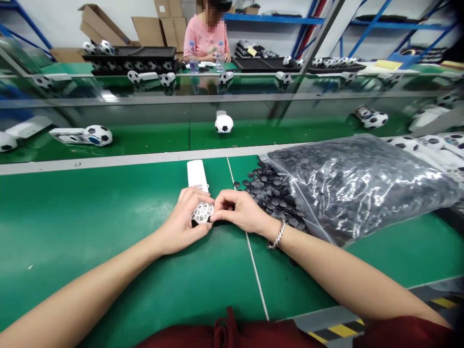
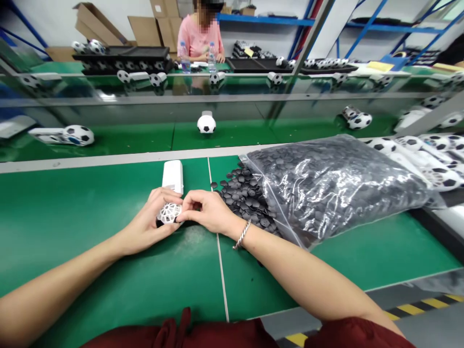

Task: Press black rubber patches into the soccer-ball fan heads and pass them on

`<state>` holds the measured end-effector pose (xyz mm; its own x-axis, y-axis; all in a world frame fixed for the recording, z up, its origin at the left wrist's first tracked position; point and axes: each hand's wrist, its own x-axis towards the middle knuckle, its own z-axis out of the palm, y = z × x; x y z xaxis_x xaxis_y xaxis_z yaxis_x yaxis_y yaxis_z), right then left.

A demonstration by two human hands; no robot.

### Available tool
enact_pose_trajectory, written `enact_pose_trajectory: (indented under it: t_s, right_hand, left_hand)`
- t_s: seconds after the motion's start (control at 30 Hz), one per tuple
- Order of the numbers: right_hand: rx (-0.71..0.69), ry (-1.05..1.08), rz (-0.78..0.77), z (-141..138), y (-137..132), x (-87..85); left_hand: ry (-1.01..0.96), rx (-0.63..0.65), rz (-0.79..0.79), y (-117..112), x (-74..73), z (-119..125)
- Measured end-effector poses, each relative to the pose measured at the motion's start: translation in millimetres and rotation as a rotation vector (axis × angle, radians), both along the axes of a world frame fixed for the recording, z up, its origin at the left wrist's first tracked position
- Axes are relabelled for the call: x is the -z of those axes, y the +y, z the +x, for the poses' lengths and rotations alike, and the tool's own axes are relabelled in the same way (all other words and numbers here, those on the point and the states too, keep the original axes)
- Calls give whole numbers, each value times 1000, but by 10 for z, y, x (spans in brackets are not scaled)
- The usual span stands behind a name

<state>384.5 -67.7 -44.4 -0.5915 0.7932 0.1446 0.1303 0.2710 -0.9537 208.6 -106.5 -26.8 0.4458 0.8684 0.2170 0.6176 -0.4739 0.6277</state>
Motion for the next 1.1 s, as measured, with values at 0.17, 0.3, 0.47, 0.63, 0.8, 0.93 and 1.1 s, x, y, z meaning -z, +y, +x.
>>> enact_pose_trajectory:
  t_s: [0.17, 0.3, 0.47, 0.63, 0.8, 0.93, 1.1]
  right_hand:
    - [8, -138, 139, 41, 122, -56]
    - [231, -477, 380, 238, 378, -120]
    - [234, -760, 419, 341, 508, -112]
    - [263, -773, 347, 360, 554, -104]
    - [222, -654, 321, 409, 496, -160]
    - [62, -399, 281, 334, 265, -268]
    - [-183, -246, 501, 162, 87, -317]
  left_hand:
    - [9, -30, 39, -1, 6, -16]
    - [-14, 30, -6, 29, -22, -40]
    - [3, 49, -67, 47, -26, -80]
    - [27, -147, -136, 40, -30, -149]
    - [-18, 58, -256, 108, -106, -288]
    - [-69, 166, -328, 188, -107, -392]
    - [-87, 156, -299, 215, -96, -458]
